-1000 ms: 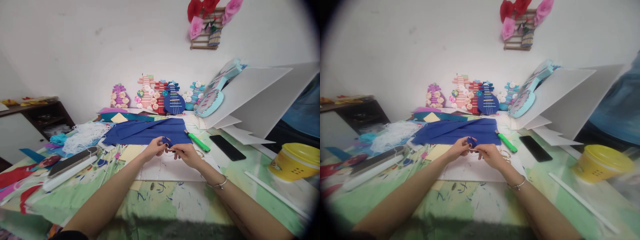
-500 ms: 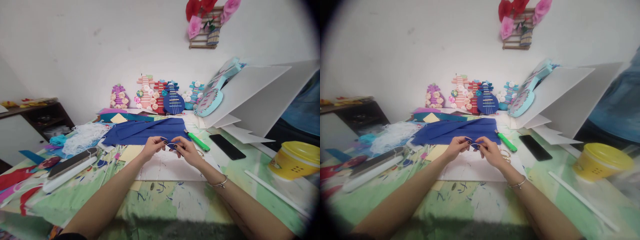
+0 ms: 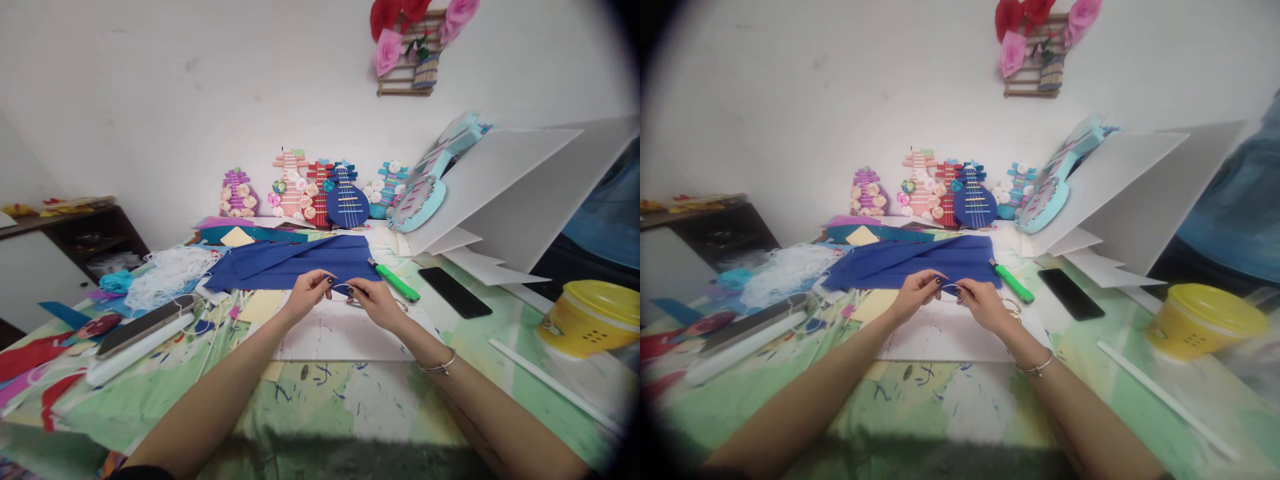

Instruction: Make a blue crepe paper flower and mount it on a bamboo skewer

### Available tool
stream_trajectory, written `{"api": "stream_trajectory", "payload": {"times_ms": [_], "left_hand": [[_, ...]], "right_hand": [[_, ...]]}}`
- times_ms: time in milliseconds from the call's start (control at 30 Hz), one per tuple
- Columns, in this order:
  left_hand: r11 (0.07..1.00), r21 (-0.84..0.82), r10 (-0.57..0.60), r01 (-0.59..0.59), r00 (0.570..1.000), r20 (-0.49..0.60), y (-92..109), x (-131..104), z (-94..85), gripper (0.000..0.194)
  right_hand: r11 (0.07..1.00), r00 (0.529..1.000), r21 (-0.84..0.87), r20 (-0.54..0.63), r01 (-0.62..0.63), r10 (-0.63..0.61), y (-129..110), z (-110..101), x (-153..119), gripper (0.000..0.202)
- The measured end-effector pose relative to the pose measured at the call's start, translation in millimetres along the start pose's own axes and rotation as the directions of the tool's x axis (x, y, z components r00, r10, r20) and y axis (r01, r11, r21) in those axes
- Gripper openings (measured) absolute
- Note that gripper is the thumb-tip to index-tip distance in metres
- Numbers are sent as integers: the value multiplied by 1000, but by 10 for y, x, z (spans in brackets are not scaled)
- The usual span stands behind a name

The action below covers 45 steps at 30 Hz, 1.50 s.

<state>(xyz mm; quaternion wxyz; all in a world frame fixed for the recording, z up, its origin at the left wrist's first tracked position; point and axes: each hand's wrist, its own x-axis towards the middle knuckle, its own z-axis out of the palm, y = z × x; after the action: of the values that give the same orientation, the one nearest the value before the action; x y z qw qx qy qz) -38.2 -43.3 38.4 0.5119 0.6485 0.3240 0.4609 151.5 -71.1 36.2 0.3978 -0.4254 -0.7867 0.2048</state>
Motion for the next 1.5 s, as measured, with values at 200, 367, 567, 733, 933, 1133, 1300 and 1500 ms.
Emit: {"api": "stream_trajectory", "payload": {"times_ms": [200, 367, 567, 733, 933, 1133, 1300, 1500], "left_hand": [[995, 91, 45, -46, 999, 13, -45, -17, 14, 45], [983, 170, 70, -73, 997, 24, -25, -33, 31, 40], [977, 185, 100, -102, 995, 21, 2, -16, 15, 31], [961, 233, 152, -150, 988, 9, -7, -22, 9, 20], [932, 310, 209, -189, 977, -35, -11, -50, 25, 15], [930, 362, 86, -71, 996, -25, -29, -33, 29, 36], [873, 484, 0, -62, 992, 127, -44, -37, 55, 24], [920, 379, 10, -101, 972, 235, -23, -41, 47, 21]], "right_hand": [[999, 1000, -40, -4, -19, 19, 13, 0, 5, 22], [999, 1000, -52, -1, -8, 7, 28, -11, 13, 21], [998, 1000, -65, 8, 9, -8, 18, -18, 6, 19], [995, 999, -94, 36, 27, -23, -6, -50, 4, 18], [990, 995, -112, -53, 84, -90, 29, -73, 19, 15], [998, 997, -56, -70, 31, -35, -14, -68, 6, 18], [994, 995, -95, -87, 48, -57, -30, -51, 2, 17], [987, 992, -146, -95, 68, -82, -12, -51, 3, 18]]}}
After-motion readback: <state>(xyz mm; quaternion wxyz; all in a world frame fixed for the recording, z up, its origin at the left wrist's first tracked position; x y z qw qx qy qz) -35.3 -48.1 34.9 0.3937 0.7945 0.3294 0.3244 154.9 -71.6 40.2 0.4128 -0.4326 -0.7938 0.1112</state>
